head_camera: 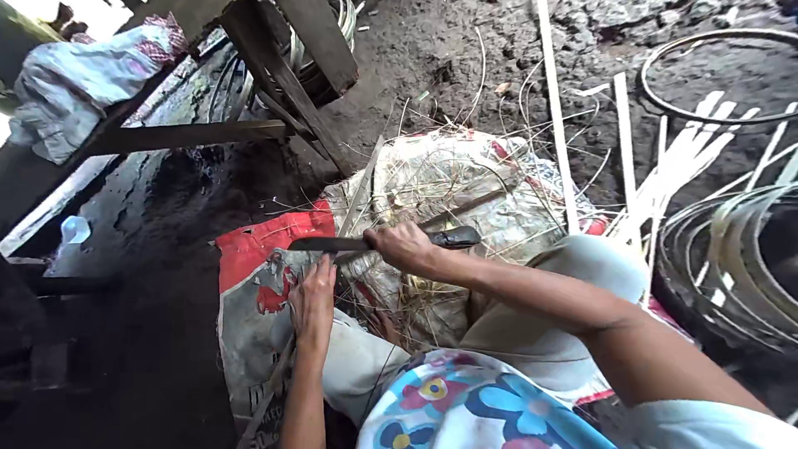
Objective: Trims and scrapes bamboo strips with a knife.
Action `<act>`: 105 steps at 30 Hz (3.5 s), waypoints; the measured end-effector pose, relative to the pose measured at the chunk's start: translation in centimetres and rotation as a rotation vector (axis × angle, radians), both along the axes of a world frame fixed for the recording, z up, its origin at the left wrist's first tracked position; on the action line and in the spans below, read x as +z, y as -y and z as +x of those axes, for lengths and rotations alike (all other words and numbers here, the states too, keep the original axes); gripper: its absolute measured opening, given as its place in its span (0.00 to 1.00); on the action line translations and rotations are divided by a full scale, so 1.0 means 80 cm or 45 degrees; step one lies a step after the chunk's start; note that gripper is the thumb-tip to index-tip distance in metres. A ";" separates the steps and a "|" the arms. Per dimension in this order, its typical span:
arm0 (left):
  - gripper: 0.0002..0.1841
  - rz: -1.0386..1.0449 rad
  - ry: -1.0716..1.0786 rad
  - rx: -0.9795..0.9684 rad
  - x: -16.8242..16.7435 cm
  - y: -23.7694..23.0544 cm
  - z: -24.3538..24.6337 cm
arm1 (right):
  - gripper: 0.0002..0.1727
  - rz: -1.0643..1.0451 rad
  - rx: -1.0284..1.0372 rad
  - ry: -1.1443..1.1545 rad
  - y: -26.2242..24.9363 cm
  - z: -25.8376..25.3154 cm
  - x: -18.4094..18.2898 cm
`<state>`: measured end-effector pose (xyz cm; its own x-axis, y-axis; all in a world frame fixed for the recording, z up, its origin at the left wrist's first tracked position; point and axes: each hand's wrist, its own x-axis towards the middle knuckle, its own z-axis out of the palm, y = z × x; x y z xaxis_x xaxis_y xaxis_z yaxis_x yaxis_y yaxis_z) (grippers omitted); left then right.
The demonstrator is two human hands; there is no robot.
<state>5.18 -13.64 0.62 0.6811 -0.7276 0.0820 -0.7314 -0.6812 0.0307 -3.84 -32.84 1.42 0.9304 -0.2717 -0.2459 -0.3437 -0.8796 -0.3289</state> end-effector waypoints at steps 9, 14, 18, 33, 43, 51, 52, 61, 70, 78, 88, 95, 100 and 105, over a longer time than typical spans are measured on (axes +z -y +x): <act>0.19 -0.130 0.171 -0.148 -0.002 -0.055 -0.009 | 0.14 0.021 -0.030 -0.081 0.018 -0.002 0.027; 0.19 -0.209 0.098 -0.225 0.007 -0.094 -0.018 | 0.15 -0.023 -0.220 -0.172 0.094 0.007 0.012; 0.20 -0.221 0.092 -0.246 0.004 -0.113 -0.017 | 0.14 -0.051 -0.268 -0.185 0.111 0.006 0.004; 0.21 -0.672 -0.701 -0.205 0.004 -0.162 -0.036 | 0.22 1.908 -0.805 0.772 0.136 -0.052 0.018; 0.32 -0.607 -0.620 -0.127 -0.029 -0.026 -0.074 | 0.20 1.936 -0.841 1.021 0.132 -0.040 0.027; 0.22 -0.659 -0.701 -0.048 -0.011 0.058 -0.050 | 0.18 1.169 -0.892 0.907 0.123 -0.029 0.018; 0.23 -0.637 -0.742 -0.022 -0.001 0.071 -0.041 | 0.23 0.928 -0.823 0.791 0.113 -0.027 0.016; 0.19 -0.684 -0.871 -0.019 0.042 0.151 -0.010 | 0.20 -0.138 -0.416 0.845 0.060 -0.003 -0.032; 0.23 -0.742 -1.002 -0.042 0.033 0.103 -0.020 | 0.20 0.003 -0.801 0.757 0.143 0.020 0.021; 0.23 -0.871 -1.028 -0.033 0.026 0.076 -0.021 | 0.16 -0.088 -0.525 0.882 0.085 0.002 0.015; 0.22 -0.926 -1.047 -0.022 0.023 0.055 -0.027 | 0.16 -0.139 -0.593 0.835 0.069 0.011 0.027; 0.22 -0.793 -0.851 0.003 0.033 -0.001 -0.040 | 0.22 0.061 -0.988 0.619 0.182 0.018 0.071; 0.20 -0.515 -0.022 -0.014 0.027 0.016 -0.029 | 0.15 -0.096 -0.663 0.616 0.091 -0.020 0.056; 0.23 -0.269 0.327 -0.137 0.043 0.023 -0.020 | 0.16 -0.109 -0.285 0.342 0.036 -0.021 0.028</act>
